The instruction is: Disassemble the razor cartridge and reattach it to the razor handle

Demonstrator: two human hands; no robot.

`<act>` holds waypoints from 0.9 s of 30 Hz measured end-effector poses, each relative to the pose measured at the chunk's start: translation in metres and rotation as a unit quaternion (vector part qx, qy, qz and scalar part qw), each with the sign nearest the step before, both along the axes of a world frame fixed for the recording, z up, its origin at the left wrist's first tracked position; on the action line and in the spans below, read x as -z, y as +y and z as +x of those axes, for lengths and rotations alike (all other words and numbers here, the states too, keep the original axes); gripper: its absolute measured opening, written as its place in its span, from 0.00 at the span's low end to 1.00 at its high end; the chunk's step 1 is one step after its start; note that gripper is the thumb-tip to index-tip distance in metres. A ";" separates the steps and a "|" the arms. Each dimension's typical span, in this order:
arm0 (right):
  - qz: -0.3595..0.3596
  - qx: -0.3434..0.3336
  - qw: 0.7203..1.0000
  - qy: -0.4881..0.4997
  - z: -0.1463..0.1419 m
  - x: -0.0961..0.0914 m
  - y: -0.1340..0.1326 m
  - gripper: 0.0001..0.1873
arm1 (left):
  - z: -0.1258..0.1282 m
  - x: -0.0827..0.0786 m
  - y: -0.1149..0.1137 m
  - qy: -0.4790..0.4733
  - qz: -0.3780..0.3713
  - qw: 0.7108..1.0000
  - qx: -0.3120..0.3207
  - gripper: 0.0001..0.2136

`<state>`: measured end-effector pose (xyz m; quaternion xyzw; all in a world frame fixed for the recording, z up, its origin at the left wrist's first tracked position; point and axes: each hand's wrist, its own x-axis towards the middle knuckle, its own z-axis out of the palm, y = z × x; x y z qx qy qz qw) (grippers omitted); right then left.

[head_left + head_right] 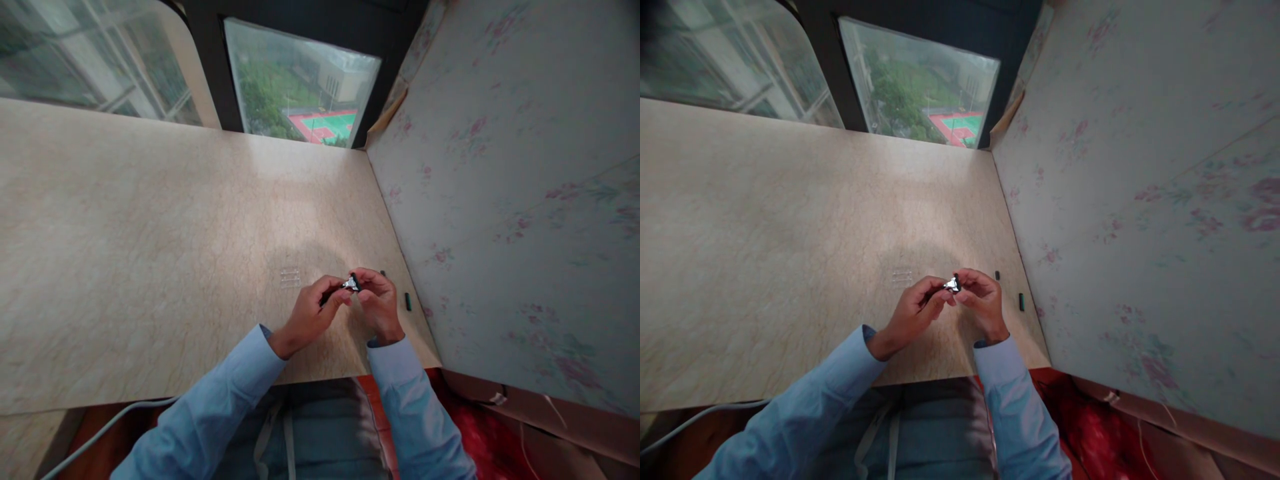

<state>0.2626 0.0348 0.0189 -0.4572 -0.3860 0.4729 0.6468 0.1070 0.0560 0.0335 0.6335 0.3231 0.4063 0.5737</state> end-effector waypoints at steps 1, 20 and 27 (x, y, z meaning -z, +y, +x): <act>0.002 -0.004 1.000 -0.003 0.000 0.000 0.000 0.22 | 0.000 0.002 -0.001 -0.015 -0.012 1.000 -0.008 0.11; 0.030 -0.015 0.999 -0.015 0.001 0.000 -0.004 0.21 | -0.003 0.008 -0.002 -0.008 0.063 0.998 -0.017 0.11; 0.017 -0.037 0.999 -0.021 0.001 0.001 -0.002 0.20 | -0.002 0.009 -0.002 -0.026 0.007 0.999 -0.036 0.12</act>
